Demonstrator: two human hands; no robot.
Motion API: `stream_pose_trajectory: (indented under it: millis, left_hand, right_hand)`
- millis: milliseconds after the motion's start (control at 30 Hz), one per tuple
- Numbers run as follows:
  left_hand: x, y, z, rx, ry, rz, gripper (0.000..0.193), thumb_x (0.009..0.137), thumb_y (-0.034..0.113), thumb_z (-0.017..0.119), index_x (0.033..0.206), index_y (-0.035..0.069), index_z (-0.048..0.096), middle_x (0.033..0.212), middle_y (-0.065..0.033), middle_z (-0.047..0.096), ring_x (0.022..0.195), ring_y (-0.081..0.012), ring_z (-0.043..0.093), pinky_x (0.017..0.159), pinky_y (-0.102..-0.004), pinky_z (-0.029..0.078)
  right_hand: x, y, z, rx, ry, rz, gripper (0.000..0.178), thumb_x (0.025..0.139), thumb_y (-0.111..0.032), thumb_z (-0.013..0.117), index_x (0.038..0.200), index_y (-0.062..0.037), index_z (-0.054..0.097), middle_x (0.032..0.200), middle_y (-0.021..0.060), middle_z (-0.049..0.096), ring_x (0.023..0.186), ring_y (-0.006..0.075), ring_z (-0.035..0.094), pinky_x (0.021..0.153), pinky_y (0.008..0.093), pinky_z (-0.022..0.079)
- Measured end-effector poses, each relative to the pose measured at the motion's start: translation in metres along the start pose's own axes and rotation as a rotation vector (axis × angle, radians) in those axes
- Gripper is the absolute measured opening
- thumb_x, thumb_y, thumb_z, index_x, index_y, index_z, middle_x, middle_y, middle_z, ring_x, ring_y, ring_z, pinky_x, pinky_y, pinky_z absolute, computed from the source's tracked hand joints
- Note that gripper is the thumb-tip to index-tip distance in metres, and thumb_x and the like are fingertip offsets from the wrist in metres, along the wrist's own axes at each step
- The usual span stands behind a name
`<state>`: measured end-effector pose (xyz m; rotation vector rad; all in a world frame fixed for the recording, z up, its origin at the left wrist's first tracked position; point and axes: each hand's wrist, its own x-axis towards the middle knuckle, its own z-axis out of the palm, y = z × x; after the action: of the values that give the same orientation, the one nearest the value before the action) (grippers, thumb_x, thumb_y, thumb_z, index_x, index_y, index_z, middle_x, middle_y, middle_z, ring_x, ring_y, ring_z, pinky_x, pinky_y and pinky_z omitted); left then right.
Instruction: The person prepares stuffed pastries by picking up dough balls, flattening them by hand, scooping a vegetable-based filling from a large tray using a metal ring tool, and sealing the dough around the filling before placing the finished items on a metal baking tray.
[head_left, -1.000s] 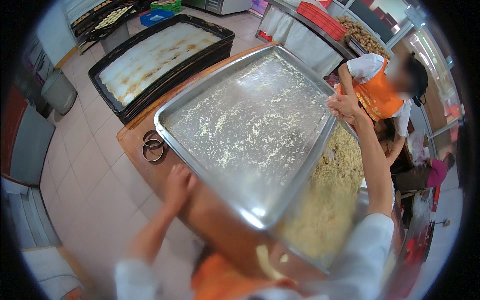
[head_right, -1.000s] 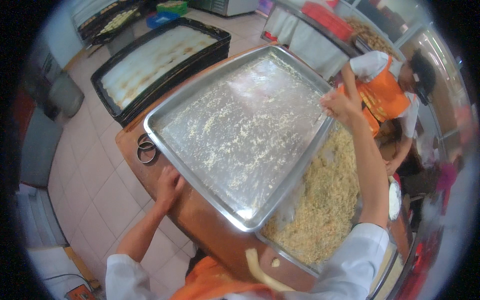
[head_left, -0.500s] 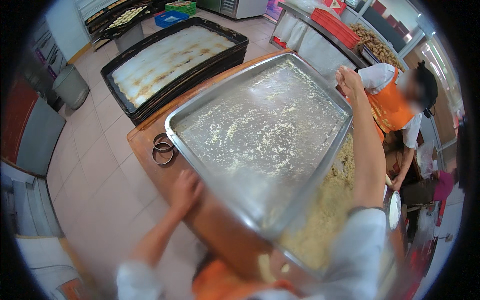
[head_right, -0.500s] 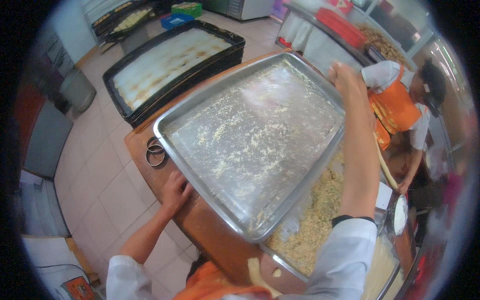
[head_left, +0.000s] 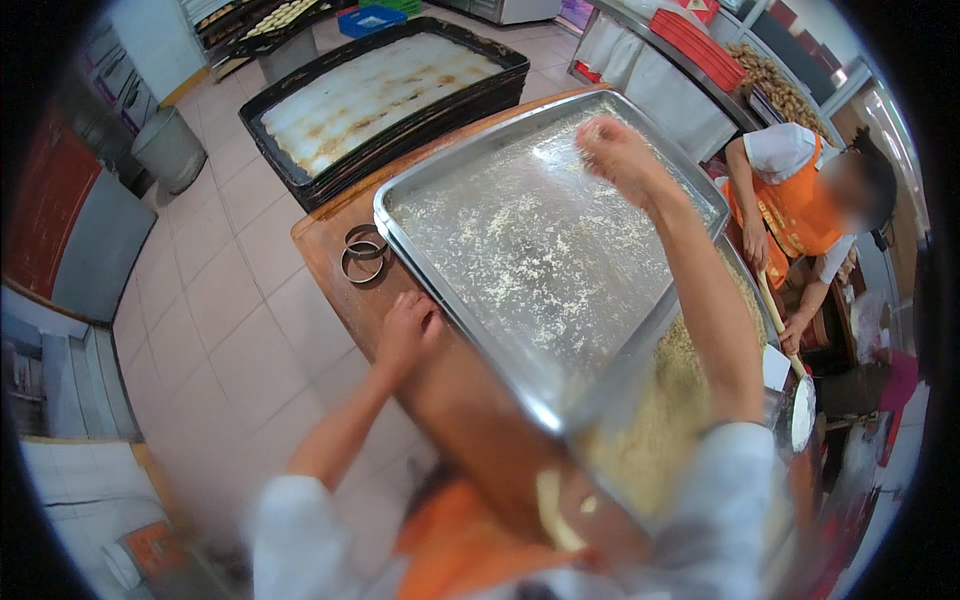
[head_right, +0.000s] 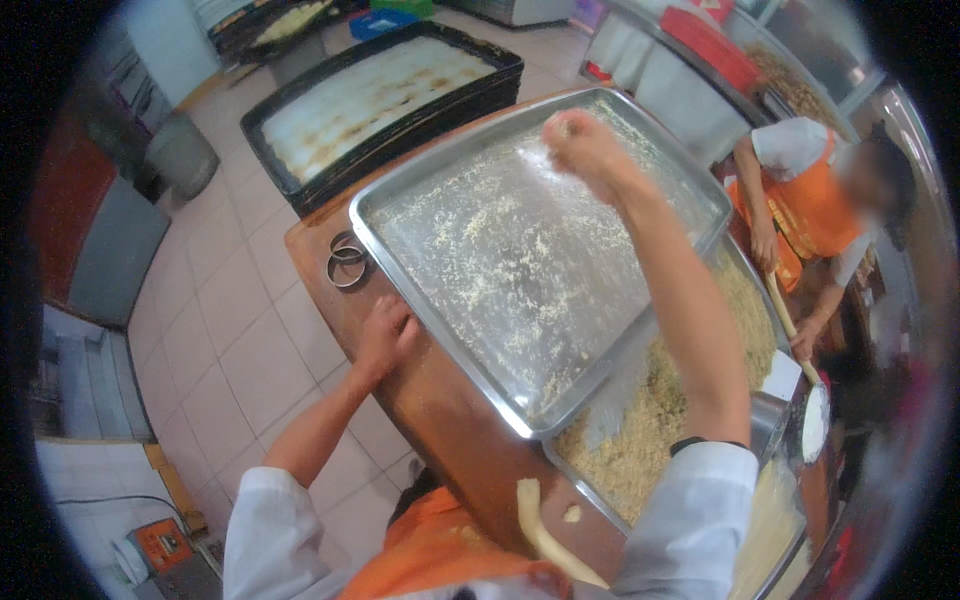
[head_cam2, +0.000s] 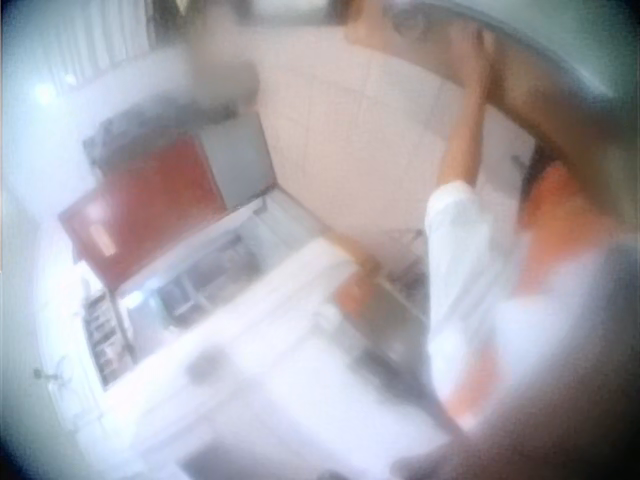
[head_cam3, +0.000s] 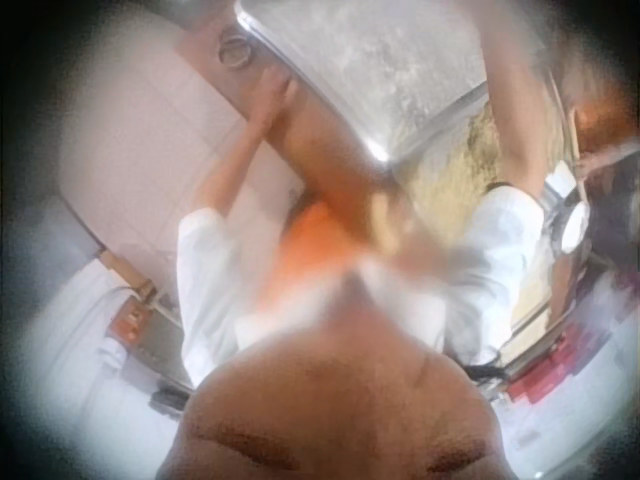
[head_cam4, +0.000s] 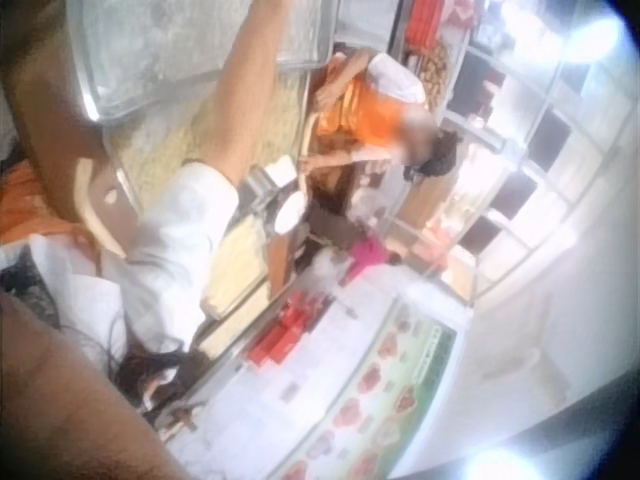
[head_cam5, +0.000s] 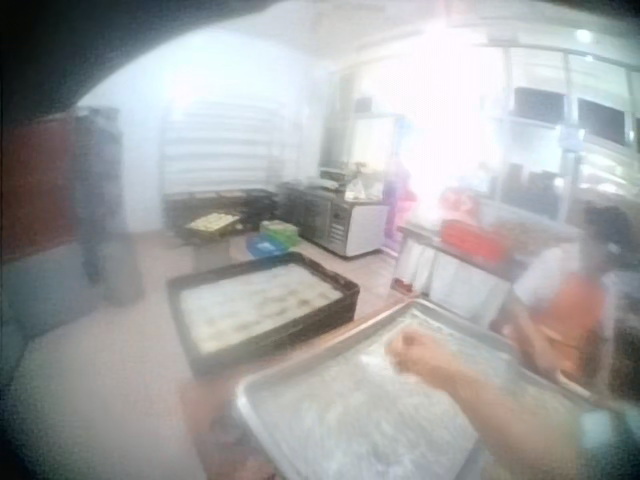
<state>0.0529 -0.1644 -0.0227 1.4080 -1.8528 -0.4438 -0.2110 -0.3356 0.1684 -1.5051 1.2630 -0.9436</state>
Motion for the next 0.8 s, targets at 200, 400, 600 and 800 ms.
stream_pose_trajectory:
  millis: [200,400,600,800]
  left_hand:
    - [-0.005,-0.004,0.001,0.009,0.039,0.027,0.011,0.071,0.009,0.054,0.076,0.000,0.057,0.081,-0.0123,0.054,0.079,-0.0297,0.052,0.071,-0.0381,0.043]
    - [-0.007,-0.001,0.000,0.062,-0.019,-0.038,0.012,0.071,0.011,0.055,0.078,0.001,0.057,0.084,-0.0127,0.053,0.084,-0.0299,0.050,0.071,-0.0384,0.043]
    - [-0.004,0.000,0.002,0.036,-0.061,-0.094,0.012,0.071,0.011,0.055,0.078,0.001,0.056,0.082,-0.0148,0.051,0.082,-0.0319,0.049,0.070,-0.0408,0.042]
    - [-0.003,-0.006,0.004,0.052,-0.067,-0.038,0.012,0.071,0.010,0.055,0.079,0.001,0.056,0.083,-0.0158,0.051,0.082,-0.0335,0.047,0.072,-0.0432,0.041]
  right_hand:
    - [-0.072,0.023,-0.021,-0.236,-0.400,0.156,0.009,0.081,-0.013,0.058,0.079,-0.0060,0.052,0.064,-0.0015,0.049,0.057,0.0062,0.045,0.051,0.0213,0.038]
    - [-0.079,0.064,-0.125,-0.338,-0.044,0.205,0.002,0.080,-0.006,0.055,0.082,-0.0056,0.054,0.063,-0.0014,0.050,0.056,0.0069,0.048,0.049,0.0222,0.042]
    - [-0.037,0.096,-0.228,-1.026,0.195,0.184,0.005,0.074,-0.006,0.054,0.076,-0.0011,0.055,0.062,0.0091,0.058,0.057,0.0170,0.059,0.051,0.0307,0.045]
    - [0.008,0.101,-0.260,-1.210,0.586,-0.145,0.015,0.077,-0.011,0.047,0.073,-0.0028,0.059,0.070,0.0191,0.061,0.071,0.0343,0.060,0.064,0.0407,0.046]
